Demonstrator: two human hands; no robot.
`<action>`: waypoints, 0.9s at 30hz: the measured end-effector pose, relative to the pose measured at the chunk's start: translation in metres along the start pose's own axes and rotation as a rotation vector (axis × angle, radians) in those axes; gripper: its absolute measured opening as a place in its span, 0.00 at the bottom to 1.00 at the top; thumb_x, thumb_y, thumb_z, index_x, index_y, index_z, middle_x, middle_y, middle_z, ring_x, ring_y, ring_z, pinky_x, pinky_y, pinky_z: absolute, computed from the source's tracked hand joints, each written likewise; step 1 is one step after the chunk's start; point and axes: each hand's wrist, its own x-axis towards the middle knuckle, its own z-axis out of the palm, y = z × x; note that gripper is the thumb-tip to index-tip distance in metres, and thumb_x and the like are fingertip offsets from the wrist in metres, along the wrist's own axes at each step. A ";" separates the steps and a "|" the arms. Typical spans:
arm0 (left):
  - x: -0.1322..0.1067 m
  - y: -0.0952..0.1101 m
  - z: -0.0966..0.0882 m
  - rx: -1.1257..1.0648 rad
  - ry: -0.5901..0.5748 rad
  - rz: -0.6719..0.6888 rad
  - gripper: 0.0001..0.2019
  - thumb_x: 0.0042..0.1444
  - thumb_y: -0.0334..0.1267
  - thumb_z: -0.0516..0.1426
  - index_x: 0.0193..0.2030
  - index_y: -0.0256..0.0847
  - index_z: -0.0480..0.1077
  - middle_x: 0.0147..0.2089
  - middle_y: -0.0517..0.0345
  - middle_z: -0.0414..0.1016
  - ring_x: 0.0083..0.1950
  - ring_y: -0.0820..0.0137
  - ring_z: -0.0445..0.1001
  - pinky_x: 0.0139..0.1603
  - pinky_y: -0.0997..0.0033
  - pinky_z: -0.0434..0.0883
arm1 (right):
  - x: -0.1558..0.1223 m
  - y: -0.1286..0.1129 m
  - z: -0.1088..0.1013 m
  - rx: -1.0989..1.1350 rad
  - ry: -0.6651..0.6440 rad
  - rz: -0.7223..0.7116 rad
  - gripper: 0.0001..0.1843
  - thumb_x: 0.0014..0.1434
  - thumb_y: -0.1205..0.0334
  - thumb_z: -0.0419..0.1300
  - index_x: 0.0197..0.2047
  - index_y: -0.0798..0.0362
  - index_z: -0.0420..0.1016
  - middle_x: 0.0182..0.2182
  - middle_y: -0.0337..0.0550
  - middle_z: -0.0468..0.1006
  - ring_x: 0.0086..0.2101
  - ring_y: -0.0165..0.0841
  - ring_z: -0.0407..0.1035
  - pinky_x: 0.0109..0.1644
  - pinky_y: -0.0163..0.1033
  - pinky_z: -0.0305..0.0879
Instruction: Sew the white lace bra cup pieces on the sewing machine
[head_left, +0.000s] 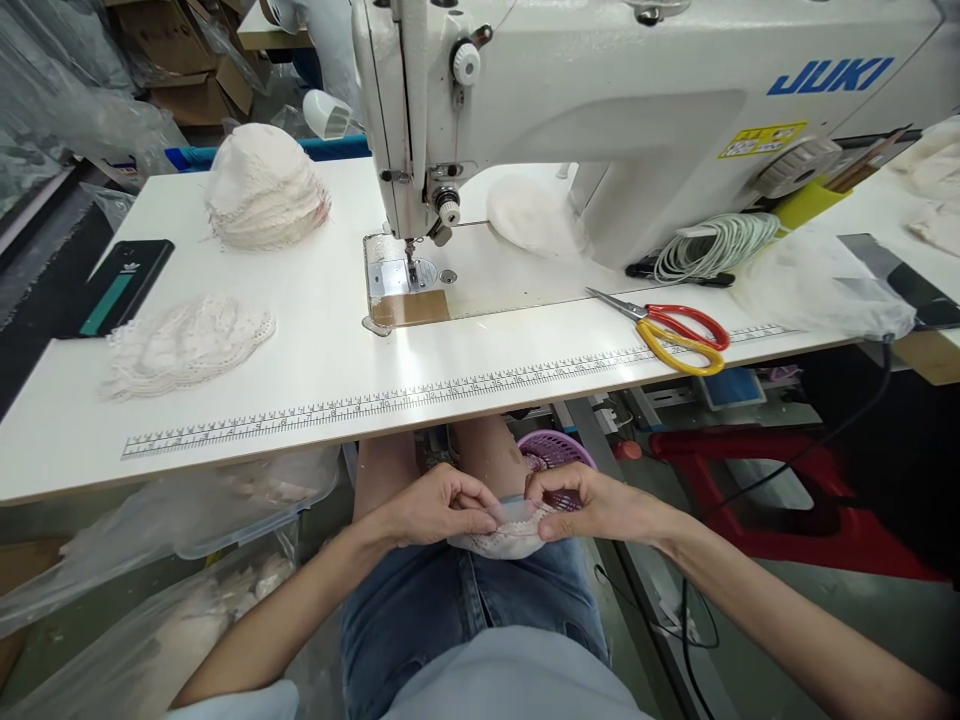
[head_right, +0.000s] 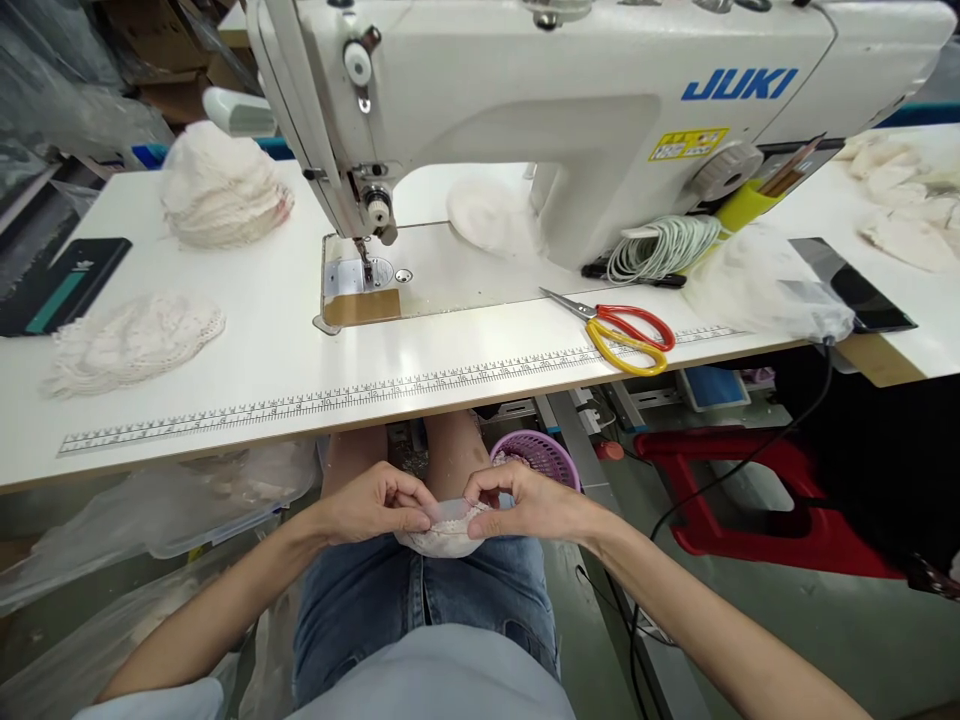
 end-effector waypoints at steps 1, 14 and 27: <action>0.000 0.001 0.000 0.005 -0.001 0.008 0.13 0.46 0.39 0.63 0.36 0.32 0.77 0.29 0.53 0.78 0.29 0.74 0.71 0.33 0.77 0.67 | 0.001 0.000 0.001 0.007 -0.012 0.000 0.14 0.52 0.52 0.64 0.35 0.54 0.75 0.28 0.36 0.69 0.29 0.28 0.60 0.33 0.33 0.55; -0.003 -0.017 -0.007 0.065 -0.018 0.019 0.13 0.46 0.42 0.63 0.34 0.33 0.78 0.27 0.55 0.76 0.29 0.74 0.69 0.32 0.79 0.65 | 0.000 0.009 -0.005 0.166 -0.069 0.064 0.13 0.52 0.54 0.65 0.31 0.56 0.75 0.28 0.38 0.71 0.31 0.29 0.64 0.36 0.34 0.59; -0.010 -0.015 -0.015 -0.099 -0.081 -0.102 0.17 0.42 0.44 0.66 0.37 0.35 0.78 0.29 0.54 0.78 0.30 0.72 0.74 0.35 0.76 0.70 | 0.005 0.013 -0.008 0.211 -0.104 0.057 0.12 0.52 0.54 0.65 0.29 0.56 0.76 0.31 0.40 0.69 0.32 0.30 0.64 0.37 0.35 0.60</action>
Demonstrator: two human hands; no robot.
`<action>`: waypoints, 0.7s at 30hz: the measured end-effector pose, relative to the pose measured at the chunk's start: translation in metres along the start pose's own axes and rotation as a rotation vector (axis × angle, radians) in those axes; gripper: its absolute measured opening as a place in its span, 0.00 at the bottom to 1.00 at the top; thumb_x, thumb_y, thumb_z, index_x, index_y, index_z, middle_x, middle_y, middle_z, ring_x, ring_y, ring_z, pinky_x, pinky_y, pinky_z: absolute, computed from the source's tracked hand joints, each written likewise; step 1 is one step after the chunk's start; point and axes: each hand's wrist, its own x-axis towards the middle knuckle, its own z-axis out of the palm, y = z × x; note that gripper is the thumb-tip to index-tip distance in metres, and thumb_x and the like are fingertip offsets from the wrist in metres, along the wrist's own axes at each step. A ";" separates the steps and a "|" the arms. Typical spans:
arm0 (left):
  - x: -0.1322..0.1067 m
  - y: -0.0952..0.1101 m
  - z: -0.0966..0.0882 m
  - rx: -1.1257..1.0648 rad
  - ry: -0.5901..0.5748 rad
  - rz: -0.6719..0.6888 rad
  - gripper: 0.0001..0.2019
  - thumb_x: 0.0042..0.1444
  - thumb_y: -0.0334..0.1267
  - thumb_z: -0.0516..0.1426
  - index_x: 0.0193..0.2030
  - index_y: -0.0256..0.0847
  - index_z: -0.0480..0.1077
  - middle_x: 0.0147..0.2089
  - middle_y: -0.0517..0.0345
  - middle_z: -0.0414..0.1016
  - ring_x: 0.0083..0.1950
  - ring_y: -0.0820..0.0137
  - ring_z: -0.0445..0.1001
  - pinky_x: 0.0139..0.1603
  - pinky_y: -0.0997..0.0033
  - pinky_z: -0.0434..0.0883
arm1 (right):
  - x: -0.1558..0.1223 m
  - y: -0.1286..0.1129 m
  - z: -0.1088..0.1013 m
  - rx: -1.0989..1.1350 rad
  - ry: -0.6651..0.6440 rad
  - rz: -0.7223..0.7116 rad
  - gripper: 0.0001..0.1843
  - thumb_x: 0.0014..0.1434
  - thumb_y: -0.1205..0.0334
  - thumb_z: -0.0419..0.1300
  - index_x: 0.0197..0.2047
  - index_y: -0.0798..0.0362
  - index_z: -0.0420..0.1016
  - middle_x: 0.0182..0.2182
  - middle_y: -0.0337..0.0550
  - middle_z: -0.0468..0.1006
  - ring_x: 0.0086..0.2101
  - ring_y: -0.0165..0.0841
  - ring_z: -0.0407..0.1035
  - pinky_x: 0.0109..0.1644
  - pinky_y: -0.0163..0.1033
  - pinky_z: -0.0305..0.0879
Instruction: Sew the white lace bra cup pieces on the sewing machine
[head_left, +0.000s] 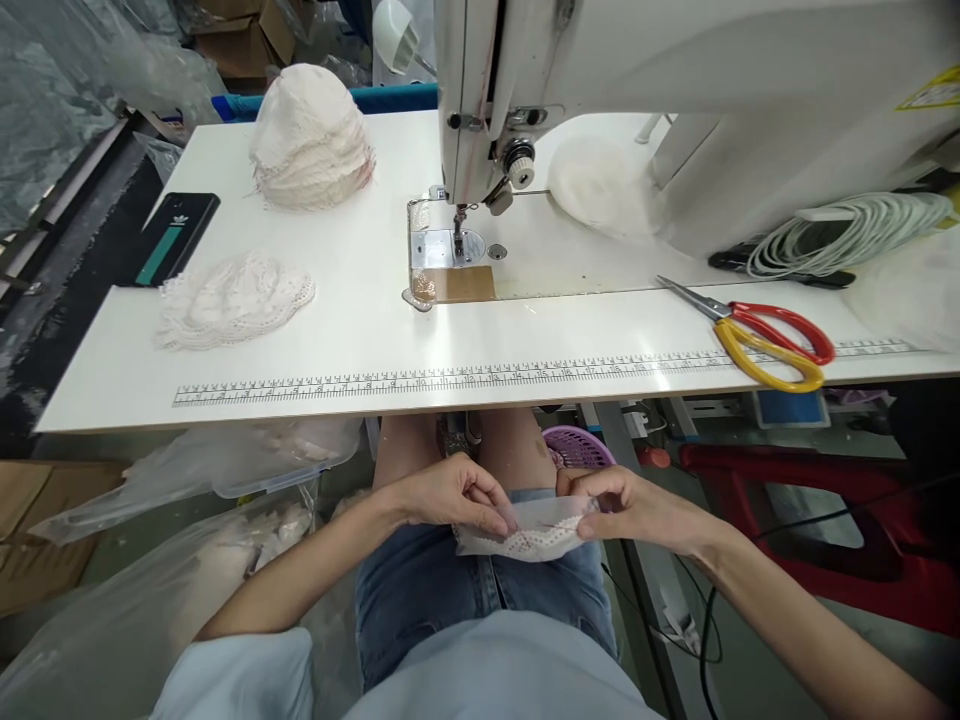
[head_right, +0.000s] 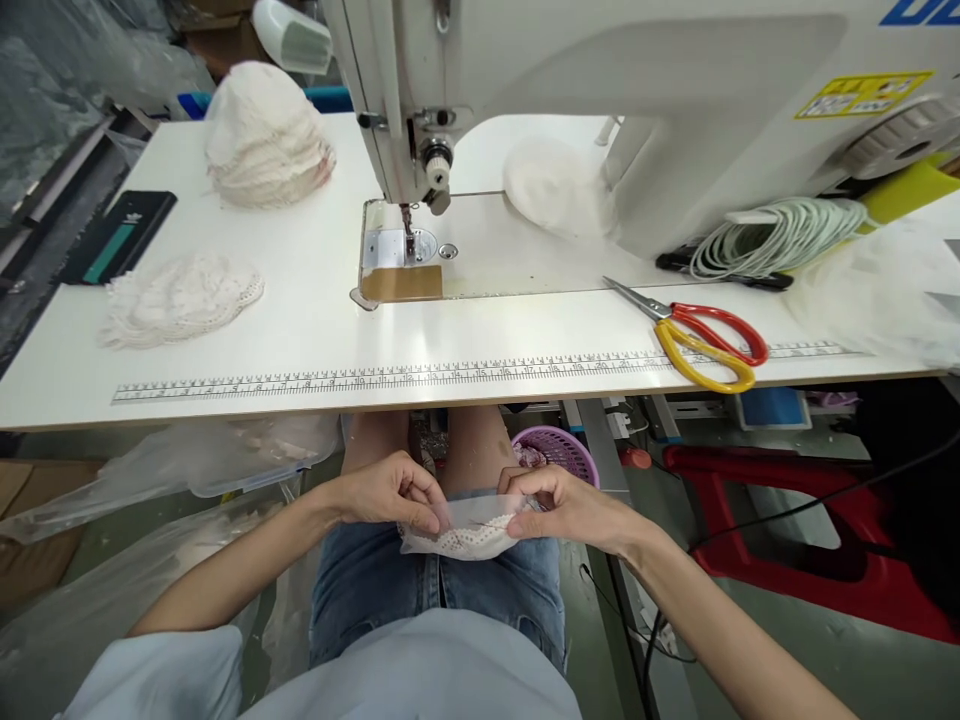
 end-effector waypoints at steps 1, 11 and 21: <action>0.000 -0.001 -0.001 -0.006 0.001 -0.003 0.17 0.42 0.44 0.66 0.37 0.35 0.78 0.29 0.54 0.79 0.31 0.72 0.75 0.36 0.76 0.71 | 0.000 0.000 0.000 -0.007 0.000 0.000 0.13 0.52 0.54 0.65 0.29 0.56 0.76 0.31 0.40 0.69 0.33 0.30 0.64 0.37 0.36 0.60; -0.008 0.007 0.001 -0.088 0.052 0.046 0.16 0.40 0.42 0.67 0.34 0.34 0.78 0.27 0.56 0.78 0.29 0.74 0.75 0.35 0.77 0.72 | 0.002 0.000 0.002 0.033 0.058 0.108 0.16 0.50 0.50 0.66 0.29 0.57 0.74 0.22 0.38 0.69 0.25 0.27 0.62 0.30 0.33 0.59; -0.104 0.046 -0.029 -0.607 0.406 0.786 0.28 0.42 0.63 0.60 0.38 0.38 0.76 0.32 0.52 0.79 0.36 0.63 0.77 0.41 0.66 0.73 | 0.066 -0.162 0.032 -0.041 0.302 -0.326 0.20 0.46 0.45 0.67 0.26 0.53 0.70 0.22 0.38 0.67 0.23 0.28 0.61 0.25 0.32 0.59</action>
